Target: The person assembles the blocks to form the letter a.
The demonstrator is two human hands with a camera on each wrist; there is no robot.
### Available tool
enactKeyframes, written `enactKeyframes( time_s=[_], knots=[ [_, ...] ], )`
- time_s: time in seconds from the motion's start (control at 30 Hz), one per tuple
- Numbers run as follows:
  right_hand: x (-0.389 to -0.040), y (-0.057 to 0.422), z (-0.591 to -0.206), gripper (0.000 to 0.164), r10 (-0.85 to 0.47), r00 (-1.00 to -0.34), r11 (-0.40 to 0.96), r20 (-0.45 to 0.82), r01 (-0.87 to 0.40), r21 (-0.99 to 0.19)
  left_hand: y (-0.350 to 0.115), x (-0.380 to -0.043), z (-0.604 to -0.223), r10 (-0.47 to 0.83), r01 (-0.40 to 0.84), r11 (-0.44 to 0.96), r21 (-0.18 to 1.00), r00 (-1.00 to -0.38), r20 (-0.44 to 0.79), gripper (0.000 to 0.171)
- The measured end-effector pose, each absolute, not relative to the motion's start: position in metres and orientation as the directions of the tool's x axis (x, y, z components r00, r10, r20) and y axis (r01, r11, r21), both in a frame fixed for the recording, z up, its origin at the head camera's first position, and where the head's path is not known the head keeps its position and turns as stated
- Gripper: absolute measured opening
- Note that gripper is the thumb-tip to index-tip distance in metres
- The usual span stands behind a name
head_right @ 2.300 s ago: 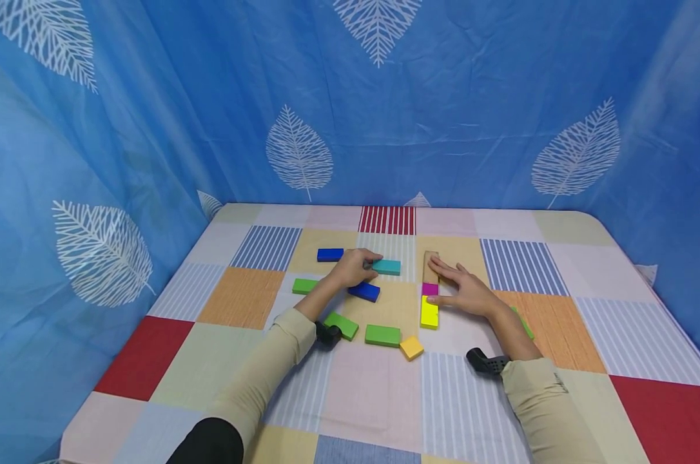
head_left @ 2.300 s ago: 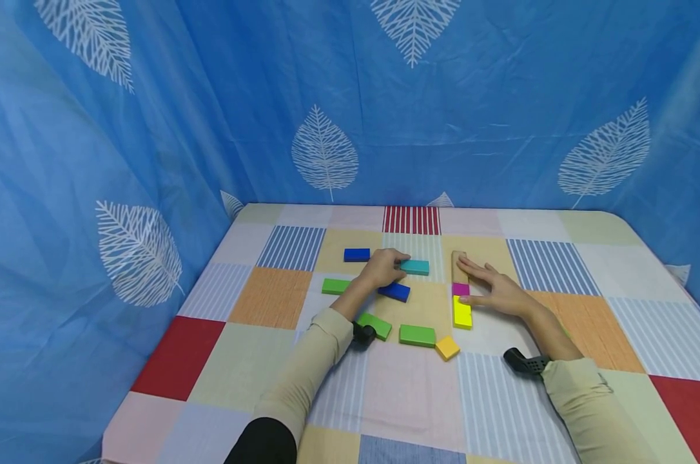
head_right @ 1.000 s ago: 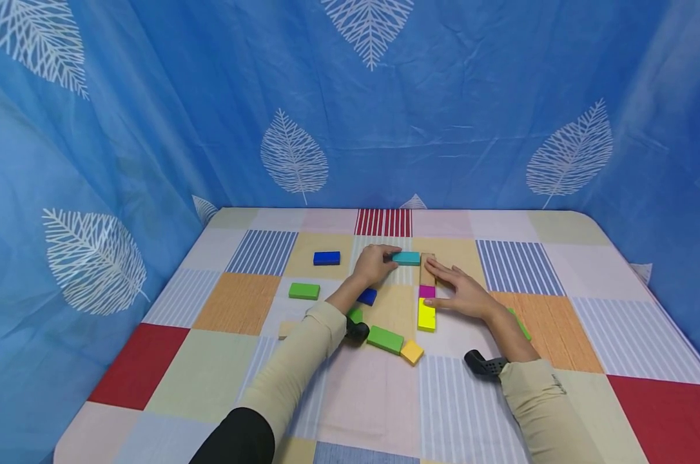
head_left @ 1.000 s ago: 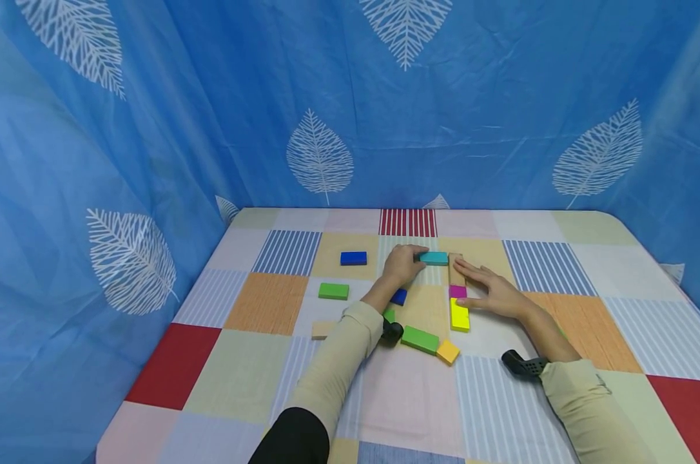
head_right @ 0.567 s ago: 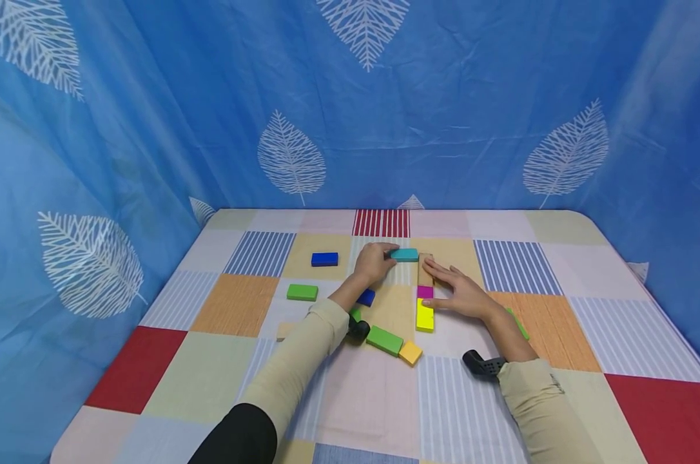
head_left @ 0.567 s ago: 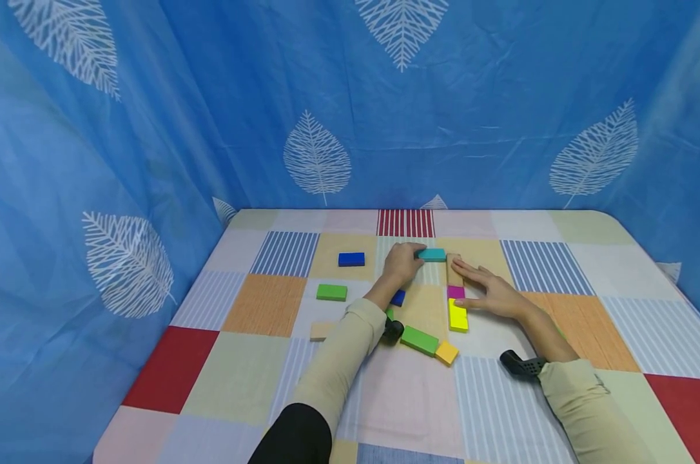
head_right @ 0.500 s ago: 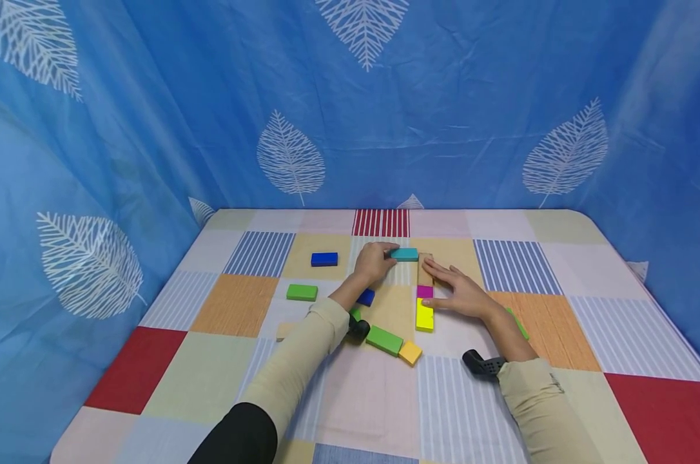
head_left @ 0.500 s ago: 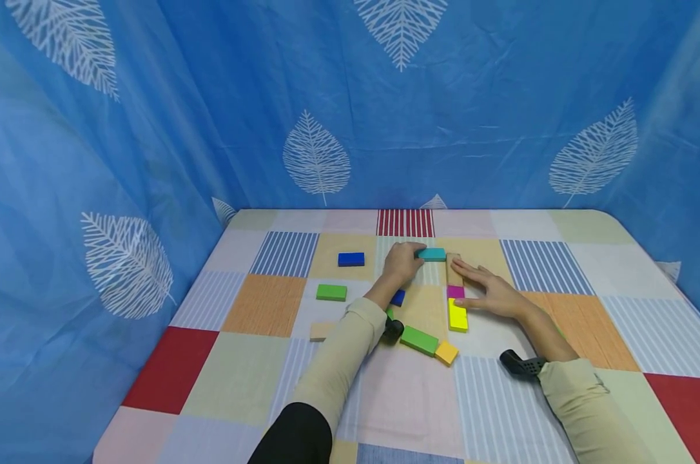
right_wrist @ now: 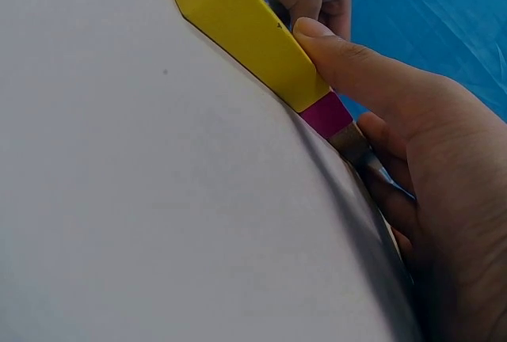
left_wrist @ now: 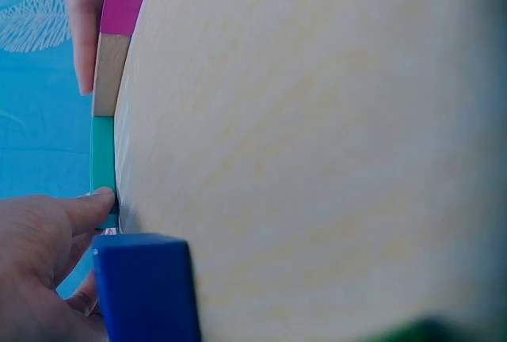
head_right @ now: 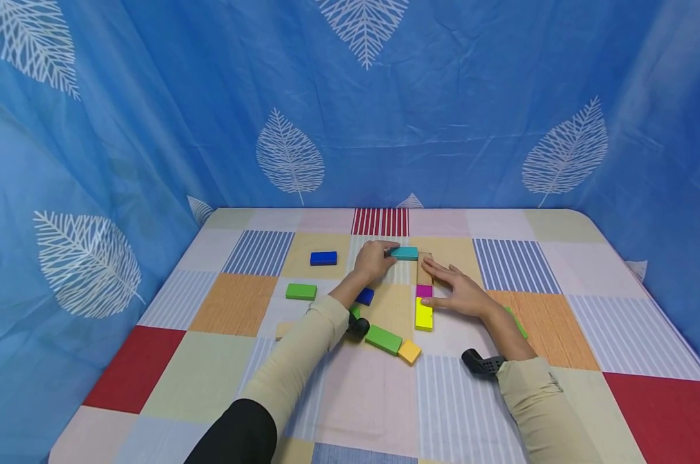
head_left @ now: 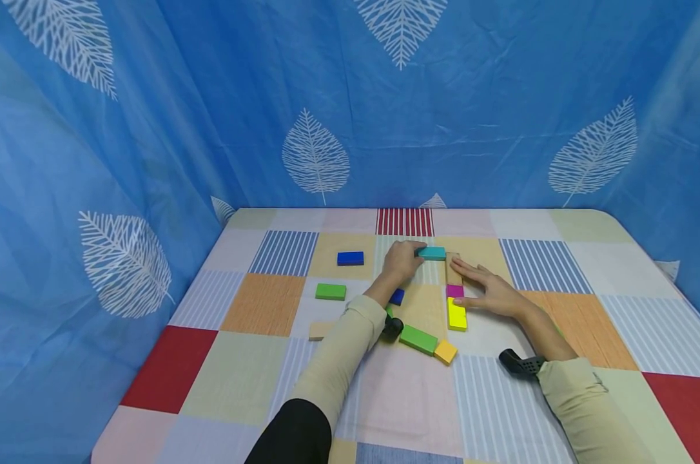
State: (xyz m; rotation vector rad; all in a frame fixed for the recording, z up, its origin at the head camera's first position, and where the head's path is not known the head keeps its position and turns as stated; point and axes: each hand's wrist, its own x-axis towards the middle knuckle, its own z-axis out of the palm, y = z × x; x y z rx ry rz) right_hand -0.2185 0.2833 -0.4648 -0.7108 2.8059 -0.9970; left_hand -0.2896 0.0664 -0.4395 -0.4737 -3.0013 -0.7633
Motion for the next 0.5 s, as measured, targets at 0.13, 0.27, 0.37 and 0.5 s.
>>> enactKeyframes(
  time_s=[0.13,0.27,0.37,0.5],
  knots=[
    [-0.218,0.283,-0.466,0.084,-0.449,-0.891,0.683,0.068,-0.391,-0.617,0.064,-0.29,-0.441,0.303,0.3,0.838,0.455,-0.95,0.069,0.037],
    [-0.217,0.283,-0.466,0.083,-0.438,-0.897,0.691,0.058,-0.377,-0.617,0.06,-0.29,-0.438,0.35,0.346,0.819,0.457,-0.934,0.079,0.042],
    [-0.217,0.283,-0.465,0.084,-0.431,-0.901,0.698,0.052,-0.369,-0.614,0.053,-0.29,-0.432,0.386,0.378,0.785,0.49,-0.918,0.091,0.047],
    [-0.218,0.281,-0.464,0.084,-0.437,-0.898,0.698,0.05,-0.374,-0.611,0.039,-0.29,-0.424,0.397,0.38,0.736,0.56,-0.913,0.097,0.049]
  ],
)
